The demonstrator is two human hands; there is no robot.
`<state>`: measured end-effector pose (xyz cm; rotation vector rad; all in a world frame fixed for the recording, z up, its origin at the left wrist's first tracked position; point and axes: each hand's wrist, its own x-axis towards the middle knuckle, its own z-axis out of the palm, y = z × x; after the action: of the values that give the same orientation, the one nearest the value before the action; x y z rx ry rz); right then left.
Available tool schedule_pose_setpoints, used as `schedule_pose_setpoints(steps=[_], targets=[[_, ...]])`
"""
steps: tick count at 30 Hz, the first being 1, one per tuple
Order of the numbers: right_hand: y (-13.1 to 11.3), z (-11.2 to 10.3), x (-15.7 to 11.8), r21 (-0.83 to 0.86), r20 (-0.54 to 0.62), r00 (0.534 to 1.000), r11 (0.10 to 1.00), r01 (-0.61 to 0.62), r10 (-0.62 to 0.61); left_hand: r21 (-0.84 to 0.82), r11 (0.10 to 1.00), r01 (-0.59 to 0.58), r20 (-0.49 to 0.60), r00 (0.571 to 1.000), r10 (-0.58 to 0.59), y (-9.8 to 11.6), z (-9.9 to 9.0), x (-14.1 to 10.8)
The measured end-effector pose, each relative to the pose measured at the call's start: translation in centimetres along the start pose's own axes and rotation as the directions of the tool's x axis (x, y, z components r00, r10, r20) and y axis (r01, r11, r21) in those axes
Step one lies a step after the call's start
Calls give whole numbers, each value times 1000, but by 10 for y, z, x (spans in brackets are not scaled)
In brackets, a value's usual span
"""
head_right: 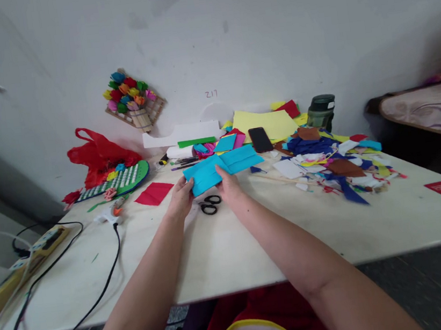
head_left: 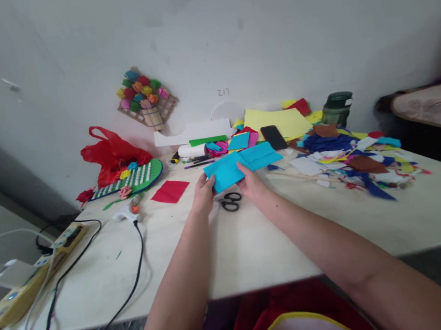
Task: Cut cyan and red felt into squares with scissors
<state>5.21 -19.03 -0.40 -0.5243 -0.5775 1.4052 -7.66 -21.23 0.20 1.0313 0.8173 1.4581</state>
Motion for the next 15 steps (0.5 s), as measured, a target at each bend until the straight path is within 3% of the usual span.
schedule_pose_setpoints(steps=[5,9,15], targets=[[3,-7,7,-14,-67,997,1000,25,-26,-30,997,70,41,997,-69,-2,0,-1],[1,-7,7,-42,-133,991,999,-22,16,3,992,126,27,992,-126,0,1,-3],[0,-9,6,-79,-150,988,996,-46,33,50,991,121,14,992,-122,0,2,-4]])
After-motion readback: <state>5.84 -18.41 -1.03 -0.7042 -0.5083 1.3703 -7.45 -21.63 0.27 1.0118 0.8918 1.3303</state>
